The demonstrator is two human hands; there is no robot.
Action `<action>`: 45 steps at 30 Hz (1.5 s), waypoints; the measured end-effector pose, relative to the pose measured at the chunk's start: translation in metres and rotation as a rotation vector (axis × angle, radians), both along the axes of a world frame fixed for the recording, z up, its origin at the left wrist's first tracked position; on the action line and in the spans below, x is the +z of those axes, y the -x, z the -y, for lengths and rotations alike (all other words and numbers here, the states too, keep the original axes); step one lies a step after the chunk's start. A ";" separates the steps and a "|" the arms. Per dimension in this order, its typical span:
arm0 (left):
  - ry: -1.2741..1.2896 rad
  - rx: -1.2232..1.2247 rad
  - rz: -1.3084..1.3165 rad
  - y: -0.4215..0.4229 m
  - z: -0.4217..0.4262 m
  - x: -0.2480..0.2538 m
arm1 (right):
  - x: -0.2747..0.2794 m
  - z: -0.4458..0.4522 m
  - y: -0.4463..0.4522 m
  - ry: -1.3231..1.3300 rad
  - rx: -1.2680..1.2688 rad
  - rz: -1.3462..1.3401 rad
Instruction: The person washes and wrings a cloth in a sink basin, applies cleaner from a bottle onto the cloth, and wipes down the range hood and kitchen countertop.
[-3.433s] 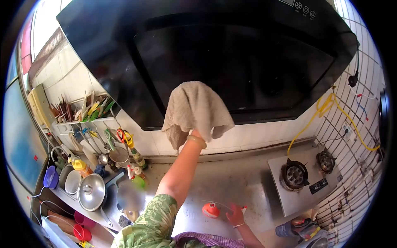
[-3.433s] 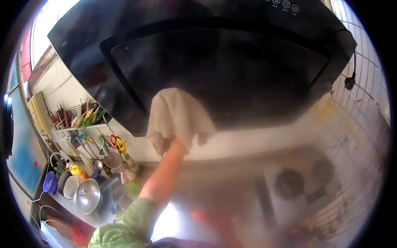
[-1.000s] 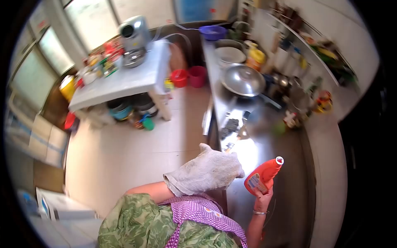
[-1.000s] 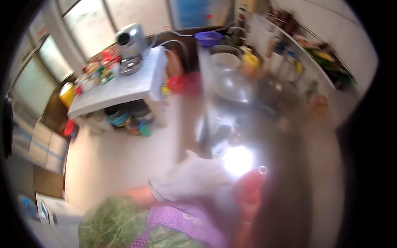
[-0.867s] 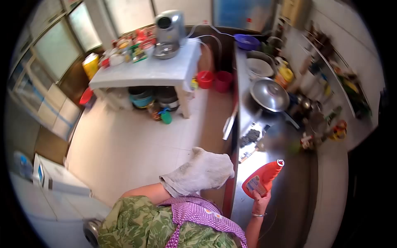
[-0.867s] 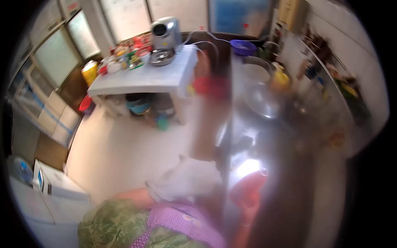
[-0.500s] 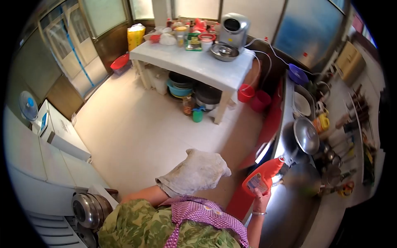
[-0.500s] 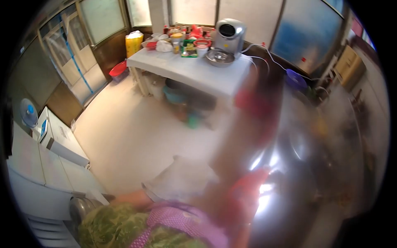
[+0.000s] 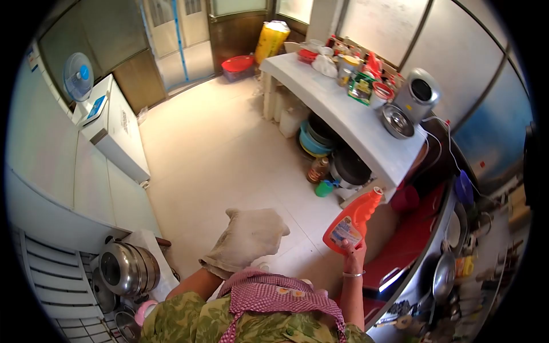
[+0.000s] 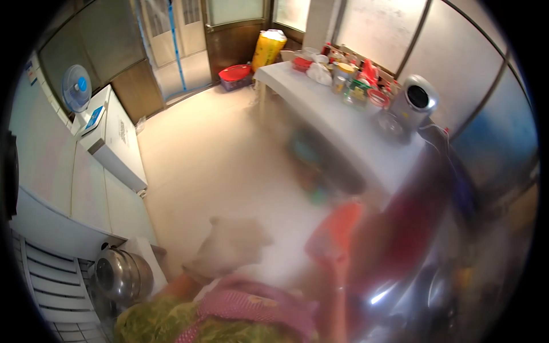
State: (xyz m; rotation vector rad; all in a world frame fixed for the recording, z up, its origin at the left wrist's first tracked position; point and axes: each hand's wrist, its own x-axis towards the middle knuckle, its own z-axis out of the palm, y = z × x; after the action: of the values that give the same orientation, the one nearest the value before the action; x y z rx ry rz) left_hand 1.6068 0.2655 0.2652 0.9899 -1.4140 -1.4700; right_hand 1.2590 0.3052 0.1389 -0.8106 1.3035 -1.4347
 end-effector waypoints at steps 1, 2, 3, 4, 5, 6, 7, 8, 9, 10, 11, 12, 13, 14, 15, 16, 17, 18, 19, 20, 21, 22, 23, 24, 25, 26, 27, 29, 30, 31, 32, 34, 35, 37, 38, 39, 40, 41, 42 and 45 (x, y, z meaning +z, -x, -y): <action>-0.006 0.036 0.003 -0.010 0.005 0.000 | -0.003 0.017 -0.008 0.016 0.053 -0.010; -0.010 0.071 0.002 -0.019 0.010 -0.002 | -0.006 0.034 -0.016 0.031 0.105 -0.019; -0.020 0.105 0.005 -0.027 0.015 -0.003 | -0.015 0.049 -0.021 0.016 0.120 -0.036; -0.030 0.134 0.002 -0.034 0.019 -0.004 | -0.025 0.062 -0.023 0.002 0.133 -0.051; -0.041 0.162 0.003 -0.039 0.024 -0.006 | -0.034 0.077 -0.026 -0.021 0.152 -0.062; -0.053 0.189 -0.001 -0.043 0.030 -0.007 | -0.037 0.092 -0.031 -0.044 0.172 -0.073; -0.061 0.210 0.001 -0.046 0.035 -0.008 | -0.040 0.107 -0.036 -0.073 0.198 -0.076; -0.066 0.233 0.002 -0.048 0.041 -0.009 | -0.043 0.121 -0.039 -0.076 0.233 -0.038; -0.076 0.256 0.005 -0.050 0.047 -0.009 | -0.038 0.136 -0.047 -0.080 0.268 -0.001; -0.081 0.275 0.007 -0.050 0.053 -0.010 | -0.009 0.152 -0.067 -0.058 0.311 0.078; -0.085 0.297 0.012 -0.051 0.059 -0.009 | 0.007 0.167 -0.078 -0.035 0.353 0.158; -0.089 0.318 0.017 -0.049 0.067 -0.009 | -0.055 0.194 -0.055 -0.040 0.363 0.061; -0.089 0.341 0.021 -0.048 0.075 -0.006 | -0.057 0.215 -0.055 -0.025 0.390 0.074; -0.086 0.359 0.029 -0.045 0.085 -0.003 | -0.061 0.236 -0.056 -0.008 0.412 0.093; -0.086 0.376 0.039 -0.042 0.095 0.001 | -0.058 0.251 -0.059 0.000 0.428 0.113; -0.085 0.395 0.044 -0.039 0.105 0.006 | -0.047 0.268 -0.060 0.015 0.453 0.074; -0.079 0.413 0.047 -0.035 0.118 0.012 | -0.045 0.285 -0.058 0.037 0.441 0.086; -0.072 0.430 0.050 -0.031 0.130 0.017 | -0.042 0.304 -0.058 0.060 0.429 0.096; -0.060 0.445 0.054 -0.027 0.143 0.023 | -0.038 0.324 -0.058 0.082 0.418 0.106; -0.057 0.462 0.055 -0.025 0.155 0.029 | -0.034 0.342 -0.055 0.088 0.438 0.114; -0.056 0.480 0.054 -0.023 0.165 0.032 | -0.024 0.357 -0.053 0.089 0.459 0.123; -0.047 0.500 0.057 -0.021 0.176 0.035 | -0.015 0.372 -0.054 0.091 0.482 0.135; -0.047 0.521 0.058 -0.022 0.187 0.037 | -0.008 0.386 -0.059 0.069 0.493 0.137; -0.046 0.543 0.060 -0.022 0.196 0.039 | -0.001 0.399 -0.066 0.049 0.502 0.138; -0.046 0.562 0.058 -0.025 0.205 0.040 | 0.013 0.414 -0.075 0.032 0.509 0.138; -0.044 0.576 0.055 -0.027 0.215 0.041 | 0.043 0.422 -0.089 0.023 0.535 0.131; -0.043 0.589 0.054 -0.030 0.225 0.041 | 0.045 0.442 -0.103 0.050 0.549 0.147; -0.050 0.613 0.045 -0.038 0.244 0.039 | 0.040 0.483 -0.131 0.100 0.575 0.177; -0.053 0.618 0.043 -0.043 0.253 0.037 | 0.039 0.506 -0.147 0.123 0.588 0.125; -0.055 0.619 0.039 -0.051 0.264 0.034 | 0.050 0.528 -0.165 0.149 0.605 0.092; -0.054 0.617 0.040 -0.059 0.276 0.032 | 0.065 0.550 -0.186 0.177 0.619 0.060; -0.048 0.614 0.034 -0.078 0.300 0.027 | 0.086 0.597 -0.233 0.237 0.624 0.133; -0.043 0.612 0.032 -0.090 0.312 0.026 | 0.094 0.623 -0.254 0.263 0.640 0.140; -0.032 0.617 0.028 -0.116 0.337 0.025 | 0.108 0.673 -0.302 0.287 0.654 0.186; -0.028 0.623 0.024 -0.130 0.349 0.025 | 0.118 0.694 -0.326 0.277 0.652 0.218; -0.018 0.630 0.017 -0.144 0.363 0.025 | 0.125 0.716 -0.346 0.276 0.648 0.244; -0.009 0.642 0.011 -0.157 0.375 0.026 | 0.120 0.741 -0.367 0.341 0.630 0.263; 0.000 0.658 0.000 -0.170 0.386 0.026 | 0.109 0.769 -0.392 0.406 0.618 0.281; 0.008 0.681 -0.006 -0.181 0.396 0.027 | 0.104 0.793 -0.411 0.467 0.616 0.298; 0.025 0.745 -0.023 -0.208 0.418 0.029 | 0.108 0.838 -0.452 0.415 0.619 0.300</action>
State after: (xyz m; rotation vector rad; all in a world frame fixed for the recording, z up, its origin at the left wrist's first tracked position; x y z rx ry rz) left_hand 1.8144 -0.1524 0.2940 1.2927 -0.8846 -0.8986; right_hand 1.7113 -0.5328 0.2467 -1.1009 0.4602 -1.2580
